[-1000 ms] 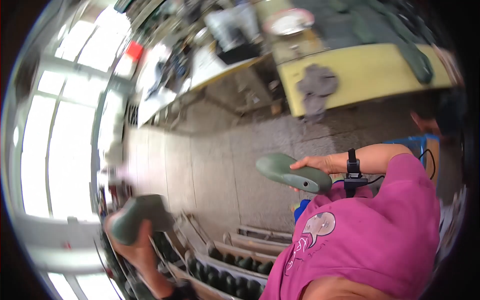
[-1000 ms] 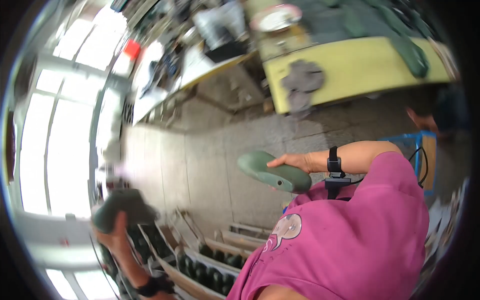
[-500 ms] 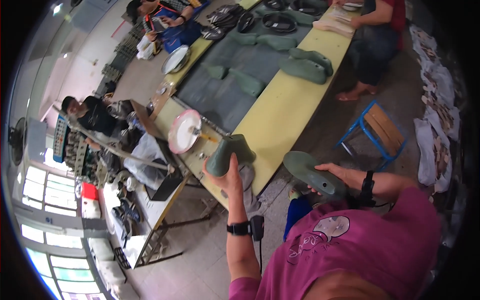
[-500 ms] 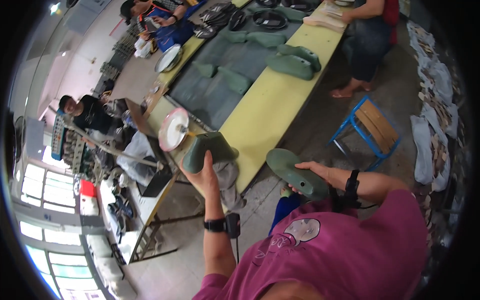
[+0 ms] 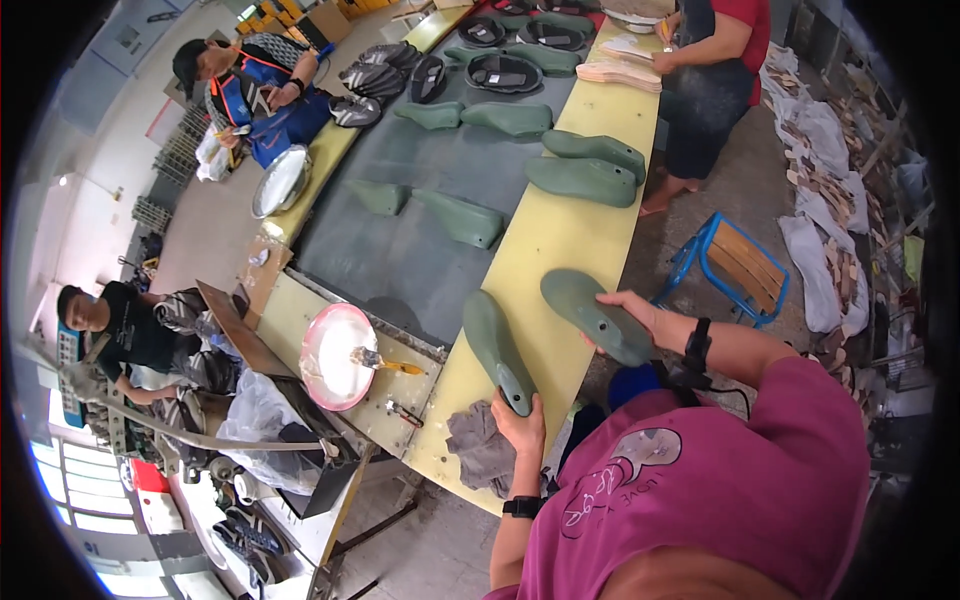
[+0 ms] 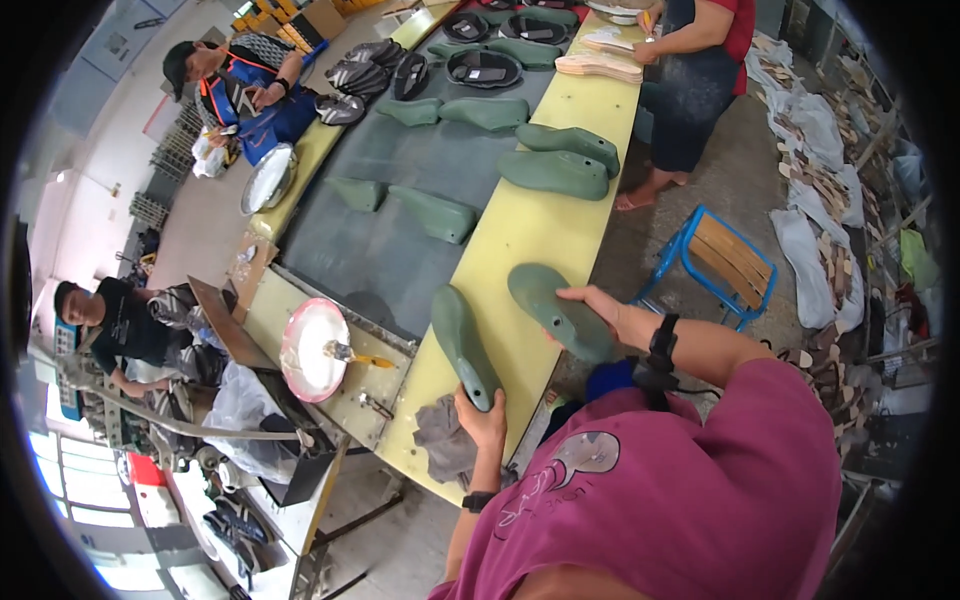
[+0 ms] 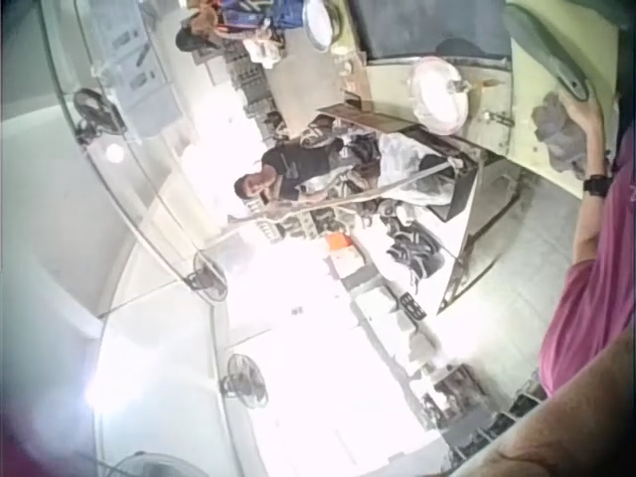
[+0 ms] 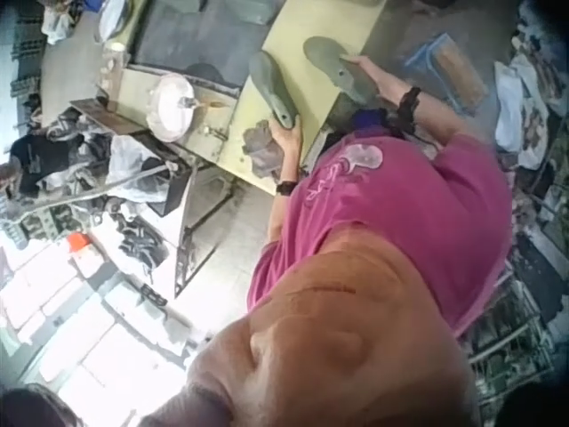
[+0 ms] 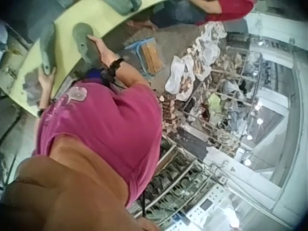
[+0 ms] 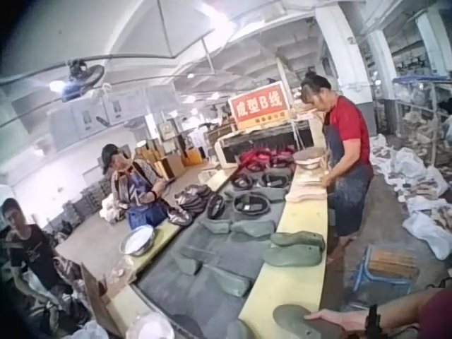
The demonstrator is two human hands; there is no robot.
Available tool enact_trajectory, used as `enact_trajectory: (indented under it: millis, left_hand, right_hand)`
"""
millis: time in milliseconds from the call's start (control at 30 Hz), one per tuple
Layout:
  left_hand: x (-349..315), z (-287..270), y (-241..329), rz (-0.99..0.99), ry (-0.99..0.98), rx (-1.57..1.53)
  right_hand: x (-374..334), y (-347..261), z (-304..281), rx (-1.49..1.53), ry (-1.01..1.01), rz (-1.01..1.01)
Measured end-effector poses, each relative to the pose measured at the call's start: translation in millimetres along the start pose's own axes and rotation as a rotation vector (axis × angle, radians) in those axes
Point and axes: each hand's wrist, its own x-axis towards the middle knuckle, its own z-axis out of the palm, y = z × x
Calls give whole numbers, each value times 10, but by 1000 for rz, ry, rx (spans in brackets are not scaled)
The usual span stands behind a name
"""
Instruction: The recorder takes shoe lasts from a rack and applies glue to the bottom surface using a brush.
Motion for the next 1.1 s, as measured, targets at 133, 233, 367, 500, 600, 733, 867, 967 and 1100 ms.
enact_trajectory:
  millis: [133, 233, 367, 500, 600, 733, 867, 967, 1100]
  left_hand:
    - [124, -74, 158, 25, -173, 76]
    - [234, -49, 260, 43, -195, 124]
    - [406, 31, 316, -136, -286, 185]
    - [500, 253, 449, -195, -265, 211]
    - [664, 639, 778, -245, -242, 233]
    - [843, 1350, 1037, -252, -206, 171]
    - [959, 1934, 1363, -298, -220, 185]
    - [1120, 2264, 1411, -274, -192, 152]
    - [1231, 2190, 1430, -82, -281, -250]
  right_hand:
    - [313, -396, -25, 14, -44, -47]
    - [315, -530, 5, 259, 83, -2]
    - [48, -678, -254, -160, 495, 109]
    - [-40, -1217, -232, -774, 404, -175]
    - [48, -1304, -262, -1311, 277, -559]
    - [245, -1256, -413, -1862, -113, -772]
    - [417, -1397, -678, -1882, -165, -780]
    - [555, -1771, -938, -1973, -221, -807]
    - [638, -2099, -1066, -2061, -161, -850]
